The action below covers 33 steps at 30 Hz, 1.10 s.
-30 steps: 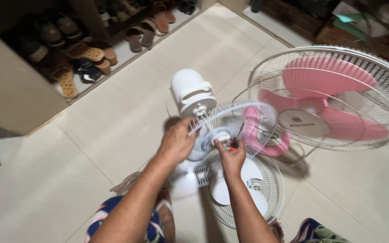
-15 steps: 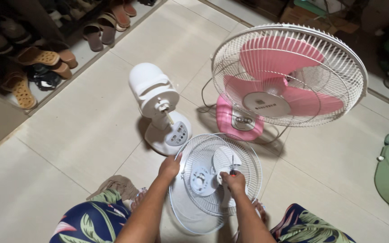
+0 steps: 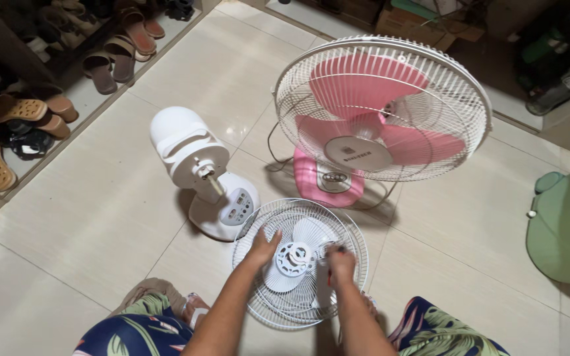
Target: The person uses a screwdriver to remove the front grille and fan blades from a white electric fan. They then remove the rear grille and place the disassembled parts on the floor.
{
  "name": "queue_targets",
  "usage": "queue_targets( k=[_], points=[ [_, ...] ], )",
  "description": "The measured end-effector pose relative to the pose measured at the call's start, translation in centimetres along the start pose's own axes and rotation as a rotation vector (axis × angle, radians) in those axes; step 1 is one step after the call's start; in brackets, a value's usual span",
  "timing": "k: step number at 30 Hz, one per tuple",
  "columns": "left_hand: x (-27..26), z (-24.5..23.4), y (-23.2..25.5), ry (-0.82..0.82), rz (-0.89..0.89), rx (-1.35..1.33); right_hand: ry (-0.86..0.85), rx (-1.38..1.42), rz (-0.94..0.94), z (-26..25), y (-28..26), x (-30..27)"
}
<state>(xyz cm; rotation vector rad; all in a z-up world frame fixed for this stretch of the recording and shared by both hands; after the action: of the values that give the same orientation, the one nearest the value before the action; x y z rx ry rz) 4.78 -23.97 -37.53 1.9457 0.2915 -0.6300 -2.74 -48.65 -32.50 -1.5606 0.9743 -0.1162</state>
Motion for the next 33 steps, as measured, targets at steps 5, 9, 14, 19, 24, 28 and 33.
queue_targets(
  k=[5,9,14,19,24,28,33],
  points=[
    [1.1,-1.6,9.6,-0.107,0.189,-0.112,0.149,0.348,-0.098,-6.4,-8.3,5.0],
    [-0.5,-6.4,16.8,0.018,0.283,-0.155,0.168,0.46,-0.371,-14.2,-19.7,7.6],
    [-4.1,-12.6,26.3,0.158,0.488,-0.22,0.19,0.293,-0.453,-21.2,-31.2,7.4],
    [-3.9,-15.6,34.0,0.307,0.707,-0.067,0.134,0.059,-0.464,-21.6,-33.8,7.2],
    [1.4,-17.3,36.1,0.343,0.711,-0.021,0.033,0.019,-0.941,-17.9,-34.6,8.8],
    [4.0,-18.0,39.0,0.374,0.794,0.097,0.222,0.019,-0.76,-17.5,-33.9,11.2],
    [3.9,-15.9,42.0,0.159,0.679,0.085,0.06,0.122,-1.01,-17.3,-35.6,11.4]
  ],
)
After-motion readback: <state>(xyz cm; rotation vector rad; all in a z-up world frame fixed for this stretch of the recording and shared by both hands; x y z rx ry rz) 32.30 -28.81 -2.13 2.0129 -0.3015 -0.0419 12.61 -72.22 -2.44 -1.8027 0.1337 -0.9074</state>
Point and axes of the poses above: each hand's wrist, its own x-axis towards the middle knuckle, its own z-axis out of the palm, y = z × x, the point moved 6 cm from there along x, towards the middle knuckle, and after that the axes turned 1 degree about -x, right-handed, at the moved point
